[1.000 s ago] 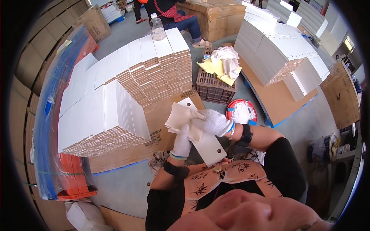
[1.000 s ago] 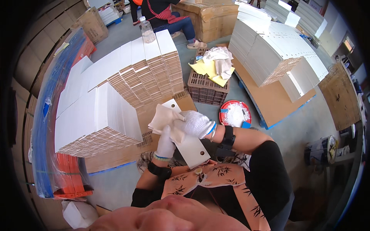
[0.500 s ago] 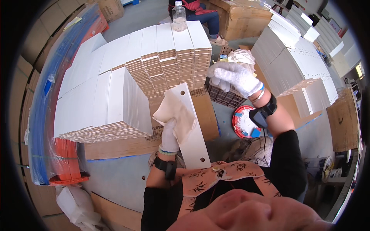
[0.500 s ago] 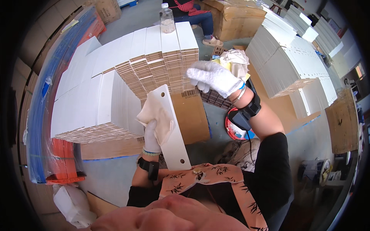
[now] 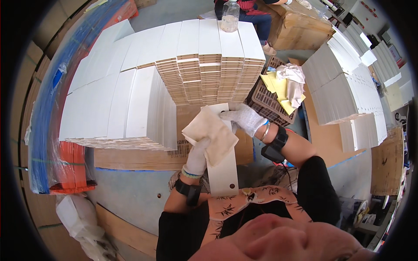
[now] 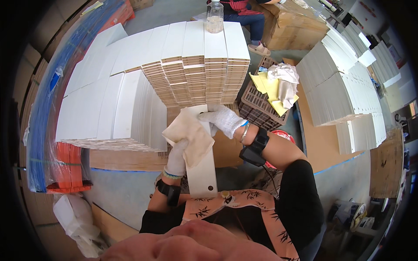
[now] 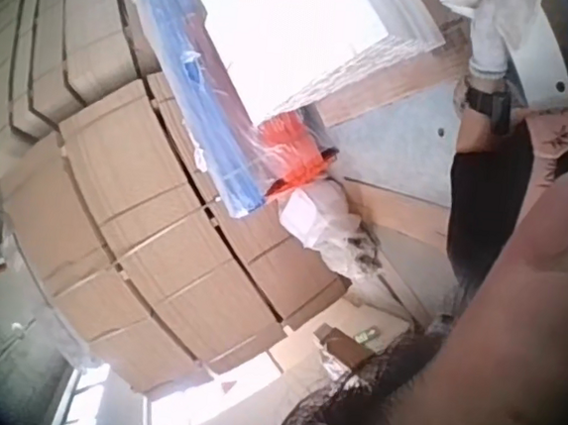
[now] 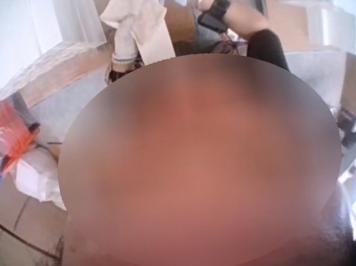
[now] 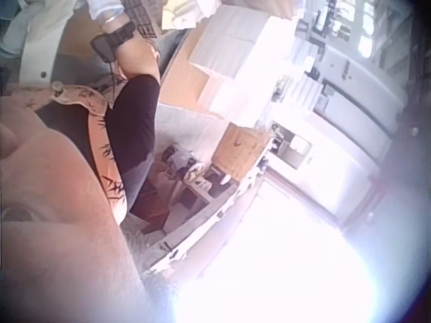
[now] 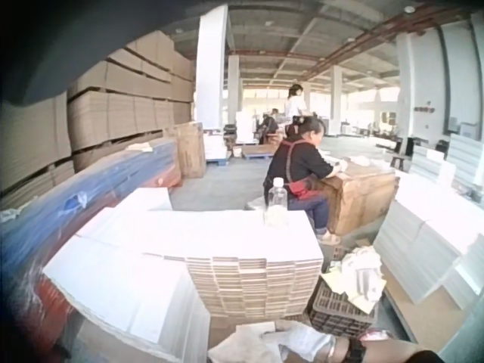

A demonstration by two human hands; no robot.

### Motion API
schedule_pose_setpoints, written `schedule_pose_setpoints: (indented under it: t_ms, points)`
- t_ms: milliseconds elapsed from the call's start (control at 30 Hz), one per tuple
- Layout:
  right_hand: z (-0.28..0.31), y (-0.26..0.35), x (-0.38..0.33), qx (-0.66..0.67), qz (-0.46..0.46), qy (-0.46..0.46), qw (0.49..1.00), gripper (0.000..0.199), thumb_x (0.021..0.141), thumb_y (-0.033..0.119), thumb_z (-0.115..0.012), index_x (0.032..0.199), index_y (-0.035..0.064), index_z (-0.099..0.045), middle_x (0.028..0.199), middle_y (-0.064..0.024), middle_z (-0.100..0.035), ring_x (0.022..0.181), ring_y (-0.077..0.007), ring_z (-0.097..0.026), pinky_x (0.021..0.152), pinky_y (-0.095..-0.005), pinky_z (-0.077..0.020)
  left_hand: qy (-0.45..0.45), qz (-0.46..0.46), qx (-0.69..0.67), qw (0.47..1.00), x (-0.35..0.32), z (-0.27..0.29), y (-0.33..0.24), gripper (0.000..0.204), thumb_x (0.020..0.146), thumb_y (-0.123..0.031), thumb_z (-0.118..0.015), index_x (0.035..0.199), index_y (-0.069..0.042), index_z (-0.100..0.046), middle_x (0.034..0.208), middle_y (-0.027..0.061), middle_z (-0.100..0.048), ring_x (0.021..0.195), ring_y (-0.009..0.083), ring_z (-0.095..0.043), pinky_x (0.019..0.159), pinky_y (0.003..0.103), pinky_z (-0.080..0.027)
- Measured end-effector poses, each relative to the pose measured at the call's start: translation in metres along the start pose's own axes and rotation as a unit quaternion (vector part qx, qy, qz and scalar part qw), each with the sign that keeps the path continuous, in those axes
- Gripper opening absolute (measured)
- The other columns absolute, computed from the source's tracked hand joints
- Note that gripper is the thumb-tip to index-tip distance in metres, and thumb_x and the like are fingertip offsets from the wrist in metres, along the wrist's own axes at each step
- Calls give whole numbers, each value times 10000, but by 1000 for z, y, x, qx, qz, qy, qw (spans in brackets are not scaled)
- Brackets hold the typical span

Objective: The recorder is cleaning and inspecting individual white wooden boards using a cloth and a cleaning solution.

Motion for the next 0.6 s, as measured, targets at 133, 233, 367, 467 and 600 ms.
schedule_pose_setpoints:
  t_ms: [133,233,367,467,600]
  points:
    - [27,-3,4,50,21,-32,998,314,891,198,-653,1120,-17,-644,900,-80,-705,736,-159,-684,584,-273,-552,-115,-122,22,986,-1,18,-13,522,944,-235,-584,1389,-17,-419,1319,135,-558,1157,265,-600,956,383,-524]
    - [54,-2,9,203,63,-35,977,387,885,135,-644,1212,-62,-581,1048,-135,-696,911,-222,-698,803,-330,-567,-175,-45,42,983,7,66,-15,555,924,-260,-600,1380,3,-422,1309,147,-558,1206,276,-567,974,398,-510]
    - [38,17,17,187,75,-7,979,397,896,151,-643,1224,-63,-575,1071,-133,-690,937,-210,-687,829,-319,-553,-251,-29,160,954,14,64,2,405,983,-263,-528,1237,52,-553,1097,111,-653,1029,190,-638,806,268,-542]
    - [21,14,46,23,71,-21,997,330,914,229,-637,1136,-16,-635,858,-51,-688,680,-119,-644,555,-243,-516,-135,2,62,989,20,51,8,407,984,-259,-537,1255,44,-546,1120,106,-649,1009,175,-635,805,276,-530]
    - [15,14,70,-62,33,-21,997,358,928,290,-629,1135,-2,-631,845,-51,-672,677,-120,-631,536,-244,-504,-99,-36,89,990,29,23,-11,409,958,-153,-562,1318,31,-498,1176,120,-636,1042,196,-637,879,330,-534]
Point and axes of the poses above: each hand's wrist, its own x-axis towards the middle knuckle, its own z-axis out of the back of the hand, y = z × x, the point moved 2 cm from there along x, towards the middle knuckle
